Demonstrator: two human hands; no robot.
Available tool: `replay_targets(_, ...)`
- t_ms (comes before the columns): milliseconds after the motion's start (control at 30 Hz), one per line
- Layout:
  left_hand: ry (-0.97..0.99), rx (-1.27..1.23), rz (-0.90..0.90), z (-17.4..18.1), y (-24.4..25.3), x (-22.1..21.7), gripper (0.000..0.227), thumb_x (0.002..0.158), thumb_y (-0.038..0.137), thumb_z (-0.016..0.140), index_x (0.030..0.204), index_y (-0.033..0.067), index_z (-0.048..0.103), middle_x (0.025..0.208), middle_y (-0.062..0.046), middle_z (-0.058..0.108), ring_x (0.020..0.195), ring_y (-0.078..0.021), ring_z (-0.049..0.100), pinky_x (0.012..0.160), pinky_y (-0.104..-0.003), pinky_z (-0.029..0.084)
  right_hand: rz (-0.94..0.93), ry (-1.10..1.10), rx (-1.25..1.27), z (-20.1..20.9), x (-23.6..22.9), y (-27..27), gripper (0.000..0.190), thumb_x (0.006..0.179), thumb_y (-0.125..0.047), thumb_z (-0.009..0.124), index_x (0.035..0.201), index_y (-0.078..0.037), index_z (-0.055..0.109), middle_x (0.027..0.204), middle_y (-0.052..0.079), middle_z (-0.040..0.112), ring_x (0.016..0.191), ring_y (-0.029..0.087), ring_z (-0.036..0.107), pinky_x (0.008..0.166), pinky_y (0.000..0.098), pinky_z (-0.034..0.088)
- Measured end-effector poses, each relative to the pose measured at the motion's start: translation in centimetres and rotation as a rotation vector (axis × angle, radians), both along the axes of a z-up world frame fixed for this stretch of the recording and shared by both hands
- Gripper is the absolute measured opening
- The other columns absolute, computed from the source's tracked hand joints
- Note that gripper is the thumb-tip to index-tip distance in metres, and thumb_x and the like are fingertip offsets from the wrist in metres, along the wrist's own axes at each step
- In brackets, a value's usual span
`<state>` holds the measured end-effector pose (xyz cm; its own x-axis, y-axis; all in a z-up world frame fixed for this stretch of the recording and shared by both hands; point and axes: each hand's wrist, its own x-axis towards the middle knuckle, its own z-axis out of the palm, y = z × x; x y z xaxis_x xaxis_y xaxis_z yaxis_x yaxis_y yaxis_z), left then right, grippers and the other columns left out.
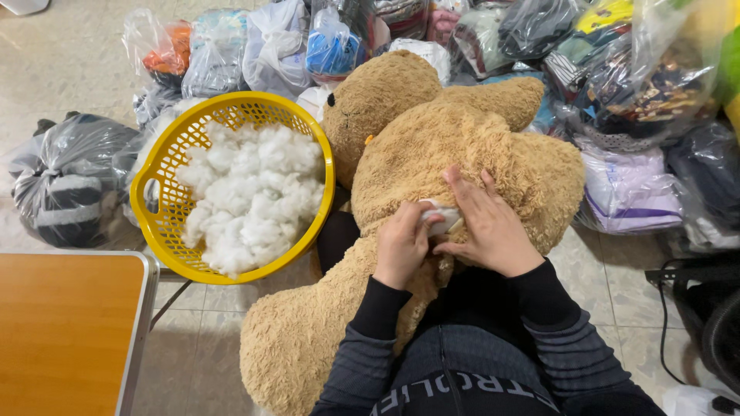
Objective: The person sits on the floor and repeatedly takes handfuls of white stuffing from a yellow basket, then pushes the stuffing into an opening on the teddy bear's back. They continue this process, occasionally adjusting the bear's position, until the basket is nearly empty.
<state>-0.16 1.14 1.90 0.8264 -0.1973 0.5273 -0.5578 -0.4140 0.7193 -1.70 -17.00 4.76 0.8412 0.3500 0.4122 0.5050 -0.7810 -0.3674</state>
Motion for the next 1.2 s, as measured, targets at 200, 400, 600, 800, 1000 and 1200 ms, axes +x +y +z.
replay_targets(200,-0.024,-0.069,0.070,0.5,1.5,0.2,0.012,0.093,0.004,0.072,0.104,0.0049,0.068,0.095,-0.011,0.072,0.074,-0.0247,0.072,0.065,-0.033,0.057,-0.088,0.073,0.045,0.4,-0.3,-0.1,0.141,0.056,-0.051,0.091,0.161,-0.004,0.009,0.134,0.022,0.059,0.121,0.036,0.061,0.121,0.0511,0.030)
replay_targets(400,0.029,-0.121,0.157,0.3,2.7,0.6,0.009,0.094,0.006,0.074,0.100,0.0029,0.069,0.095,-0.012,0.075,0.073,-0.0219,0.074,0.065,-0.031,0.058,-0.094,0.057,0.026,0.3,-0.2,-0.3,0.137,0.056,-0.053,0.091,0.161,-0.007,0.015,0.130,0.021,0.060,0.121,0.036,0.061,0.121,0.0523,0.030)
replay_targets(600,-0.042,-0.182,0.278,-1.4,4.8,2.0,0.009,0.101,0.010,0.067,0.107,0.0027,0.068,0.098,-0.010,0.075,0.085,-0.0187,0.076,0.072,-0.030,0.063,-0.100,0.047,0.016,-0.7,-0.2,-0.4,0.121,0.066,-0.060,0.084,0.160,-0.011,0.026,0.141,0.018,0.056,0.126,0.033,0.060,0.122,0.0515,0.029)
replay_targets(800,-0.006,-0.369,0.480,-1.8,7.0,2.2,0.030,0.109,0.032,0.058,0.112,0.0031,0.065,0.096,-0.010,0.072,0.087,-0.0163,0.070,0.073,-0.030,0.058,-0.106,0.030,-0.043,-1.2,-0.1,-0.4,0.098,0.071,-0.063,0.078,0.153,-0.021,0.044,0.150,0.011,0.050,0.131,0.031,0.057,0.123,0.0558,0.024)
replay_targets(1000,0.274,-0.878,0.342,-2.2,7.4,2.7,0.032,0.108,0.035,0.053,0.116,0.0053,0.060,0.103,-0.005,0.068,0.089,-0.0152,0.066,0.071,-0.031,0.057,-0.080,0.009,-0.040,-1.3,0.0,-0.2,0.084,0.075,-0.060,0.077,0.146,-0.021,0.053,0.151,0.011,0.049,0.132,0.029,0.055,0.124,0.0584,0.020)
replay_targets(1200,0.406,-0.908,0.152,-6.2,8.9,5.2,0.038,0.110,0.027,0.060,0.132,-0.0035,0.057,0.125,-0.013,0.061,0.112,-0.0214,0.058,0.099,-0.038,0.047,-0.041,-0.002,-0.031,-1.0,-0.3,-0.4,0.080,0.075,-0.054,0.076,0.143,-0.018,0.056,0.152,0.011,0.050,0.136,0.029,0.053,0.124,0.0569,0.021)
